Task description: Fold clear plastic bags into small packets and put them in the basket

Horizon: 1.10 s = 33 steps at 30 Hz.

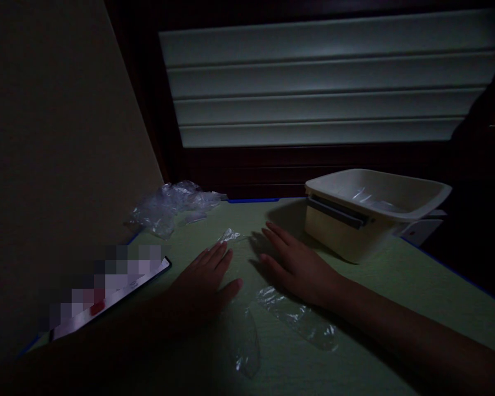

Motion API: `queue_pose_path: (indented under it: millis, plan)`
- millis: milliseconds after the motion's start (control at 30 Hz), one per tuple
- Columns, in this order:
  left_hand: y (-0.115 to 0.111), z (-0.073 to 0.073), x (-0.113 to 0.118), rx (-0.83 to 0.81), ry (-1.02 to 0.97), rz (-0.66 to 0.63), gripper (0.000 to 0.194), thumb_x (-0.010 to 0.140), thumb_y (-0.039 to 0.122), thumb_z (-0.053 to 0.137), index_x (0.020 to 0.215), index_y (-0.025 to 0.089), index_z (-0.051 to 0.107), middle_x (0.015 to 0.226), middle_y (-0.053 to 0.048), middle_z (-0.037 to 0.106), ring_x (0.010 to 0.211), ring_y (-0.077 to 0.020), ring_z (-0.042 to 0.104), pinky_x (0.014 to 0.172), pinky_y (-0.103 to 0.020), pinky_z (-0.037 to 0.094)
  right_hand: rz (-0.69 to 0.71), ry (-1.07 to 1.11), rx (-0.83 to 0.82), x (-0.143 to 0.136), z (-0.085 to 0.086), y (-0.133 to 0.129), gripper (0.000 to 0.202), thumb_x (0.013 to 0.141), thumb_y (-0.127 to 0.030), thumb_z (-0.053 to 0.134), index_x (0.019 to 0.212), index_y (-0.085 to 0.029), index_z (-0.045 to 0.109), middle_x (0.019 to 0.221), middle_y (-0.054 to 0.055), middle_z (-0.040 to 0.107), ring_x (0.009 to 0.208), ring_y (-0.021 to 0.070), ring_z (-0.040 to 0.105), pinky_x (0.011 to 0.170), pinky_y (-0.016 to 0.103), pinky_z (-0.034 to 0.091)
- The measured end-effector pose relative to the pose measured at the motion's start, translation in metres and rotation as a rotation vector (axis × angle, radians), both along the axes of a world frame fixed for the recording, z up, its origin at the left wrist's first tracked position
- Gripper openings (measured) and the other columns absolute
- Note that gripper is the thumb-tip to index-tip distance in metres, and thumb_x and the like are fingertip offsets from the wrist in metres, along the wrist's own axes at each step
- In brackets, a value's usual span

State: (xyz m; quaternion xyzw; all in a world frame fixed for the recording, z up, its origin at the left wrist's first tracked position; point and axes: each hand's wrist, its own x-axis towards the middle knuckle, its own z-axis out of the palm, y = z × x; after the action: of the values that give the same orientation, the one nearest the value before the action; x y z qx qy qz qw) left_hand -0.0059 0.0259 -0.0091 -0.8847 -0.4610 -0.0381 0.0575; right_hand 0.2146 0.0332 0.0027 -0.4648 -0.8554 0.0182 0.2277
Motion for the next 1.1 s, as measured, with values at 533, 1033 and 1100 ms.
queue_pose_path:
  millis: [533,1033,1100]
  plan:
    - [-0.008,0.009,0.002,0.008,-0.109,-0.125,0.046,0.088,0.033,0.045,0.126,0.006,0.045,0.135,-0.020,0.041,0.124,-0.0272,0.039,0.099,-0.044,0.039,0.001,-0.198,-0.081,0.004,-0.008,0.003,0.055,0.092,-0.041,0.031,0.129,-0.002,0.043,0.133,0.024,0.041,0.124,0.0312,0.037,0.101,0.044,0.030]
    - [-0.003,-0.001,-0.001,-0.003,-0.150,-0.190,0.042,0.091,0.028,0.038,0.126,0.005,0.043,0.135,-0.020,0.040,0.128,-0.0248,0.034,0.103,-0.042,0.033,0.486,0.032,-0.225,-0.010,0.017,-0.024,0.013,0.078,-0.025,0.062,0.084,-0.014,0.059,0.078,0.005,0.057,0.075,0.0166,0.054,0.072,0.029,0.044]
    - [-0.002,-0.001,-0.001,-0.008,-0.160,-0.207,0.041,0.091,0.026,0.035,0.125,0.004,0.043,0.135,-0.020,0.040,0.128,-0.0246,0.033,0.103,-0.043,0.032,0.532,0.080,-0.297,-0.010,0.018,-0.025,0.020,0.073,-0.027,0.068,0.085,-0.014,0.060,0.079,0.003,0.058,0.075,0.0154,0.054,0.072,0.029,0.043]
